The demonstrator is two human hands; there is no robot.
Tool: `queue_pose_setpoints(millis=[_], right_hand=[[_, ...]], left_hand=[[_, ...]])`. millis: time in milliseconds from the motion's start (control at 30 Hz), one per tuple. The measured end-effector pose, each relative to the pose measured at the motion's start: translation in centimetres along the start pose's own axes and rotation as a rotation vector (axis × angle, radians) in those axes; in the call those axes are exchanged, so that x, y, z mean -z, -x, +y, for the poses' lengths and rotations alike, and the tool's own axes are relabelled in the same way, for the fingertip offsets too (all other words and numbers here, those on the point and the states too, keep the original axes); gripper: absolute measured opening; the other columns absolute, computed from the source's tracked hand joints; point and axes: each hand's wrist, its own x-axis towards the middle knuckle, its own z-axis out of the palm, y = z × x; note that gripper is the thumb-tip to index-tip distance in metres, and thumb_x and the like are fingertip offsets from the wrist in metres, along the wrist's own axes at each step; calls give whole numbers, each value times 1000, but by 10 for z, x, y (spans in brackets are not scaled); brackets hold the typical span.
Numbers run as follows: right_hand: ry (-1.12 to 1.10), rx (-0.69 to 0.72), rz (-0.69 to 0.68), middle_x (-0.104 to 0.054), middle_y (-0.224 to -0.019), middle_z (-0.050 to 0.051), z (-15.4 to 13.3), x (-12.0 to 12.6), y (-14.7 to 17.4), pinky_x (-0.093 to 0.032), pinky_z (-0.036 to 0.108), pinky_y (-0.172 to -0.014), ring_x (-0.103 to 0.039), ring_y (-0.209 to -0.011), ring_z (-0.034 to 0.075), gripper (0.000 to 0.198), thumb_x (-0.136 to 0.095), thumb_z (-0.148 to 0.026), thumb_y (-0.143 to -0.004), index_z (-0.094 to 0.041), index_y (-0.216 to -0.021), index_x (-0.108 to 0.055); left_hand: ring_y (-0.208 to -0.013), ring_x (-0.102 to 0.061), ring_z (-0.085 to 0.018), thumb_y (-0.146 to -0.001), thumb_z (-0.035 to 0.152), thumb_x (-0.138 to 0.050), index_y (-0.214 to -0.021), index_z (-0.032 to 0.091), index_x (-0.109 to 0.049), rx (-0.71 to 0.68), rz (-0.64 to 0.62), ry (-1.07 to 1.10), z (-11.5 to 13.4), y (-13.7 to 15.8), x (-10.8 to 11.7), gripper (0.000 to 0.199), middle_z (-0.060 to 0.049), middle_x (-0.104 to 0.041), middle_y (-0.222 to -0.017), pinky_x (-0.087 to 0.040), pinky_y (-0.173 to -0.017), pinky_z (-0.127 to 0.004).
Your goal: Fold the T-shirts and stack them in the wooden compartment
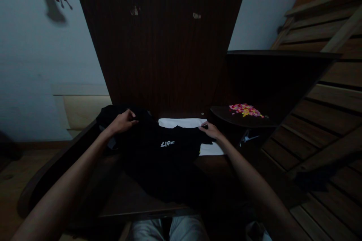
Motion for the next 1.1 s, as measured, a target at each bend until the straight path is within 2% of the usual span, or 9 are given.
queue_pose_setpoints(millis=[167,333,500,633,733,800,900,1000,1100], right_hand=[[-17,50,-116,-71,-93,7,-2,-6,7,-48,31,-79,-65,-88,21,30,-67,-47,-74,-19,-86,-69],[6,0,-142,-64,-70,1,6,-1,5,-45,27,-63,-60,-69,17,28,-70,-46,-69,-20,-74,-64],[-108,98,-171,-56,-66,-2,7,10,3,-42,26,-61,-53,-68,16,27,-62,-45,-72,-20,-69,-53],[-334,38,-221,-55,-70,-2,6,24,7,-42,26,-59,-53,-67,16,35,-58,-54,-72,-21,-77,-51],[-424,5,-110,-55,-73,-3,10,31,6,-43,26,-60,-54,-66,15,36,-55,-56,-74,-22,-81,-49],[-313,8,-53,-55,-71,-3,15,31,4,-42,26,-61,-53,-66,15,31,-58,-51,-72,-21,-75,-50],[-43,7,-180,-55,-65,-2,19,27,0,-41,25,-61,-54,-67,15,20,-67,-36,-67,-19,-66,-55],[160,-7,-281,-61,-71,-1,13,18,-4,-42,22,-63,-57,-70,14,13,-70,-19,-64,-18,-75,-62],[317,-25,-260,-68,-87,4,-3,6,-9,-42,20,-64,-61,-77,14,31,-67,-9,-66,-16,-96,-66]], left_hand=[[-84,-69,-30,-51,57,-72,-79,21,-65,114,-68,18,-6,10,1,46,-11,-73,-86,-52,-67,-32],[-71,-69,-28,-53,62,-70,-60,24,-66,73,-240,88,-16,27,2,39,-5,-71,-66,-51,-57,-29],[-90,-68,-28,-64,61,-68,-96,18,-71,192,16,528,-10,40,4,54,-9,-74,-93,-55,-73,-33],[-83,-69,-26,-69,59,-66,-104,21,-68,288,-6,716,-3,37,18,52,-8,-74,-90,-56,-71,-35],[-77,-68,-27,-65,58,-68,-91,22,-69,286,-64,560,-8,25,27,45,-7,-72,-81,-55,-68,-35],[-77,-68,-28,-60,54,-70,-79,22,-68,231,-102,317,-15,16,29,37,-6,-71,-76,-54,-66,-34],[-80,-68,-29,-56,42,-70,-70,24,-65,123,-176,-6,-23,8,23,23,-5,-71,-73,-52,-66,-31],[-80,-68,-25,-55,29,-68,-81,24,-67,29,-255,-177,-17,9,14,27,-2,-73,-81,-52,-67,-28],[-87,-68,-22,-63,29,-66,-100,20,-66,-44,-241,-275,3,15,0,39,-6,-73,-96,-51,-73,-26]])
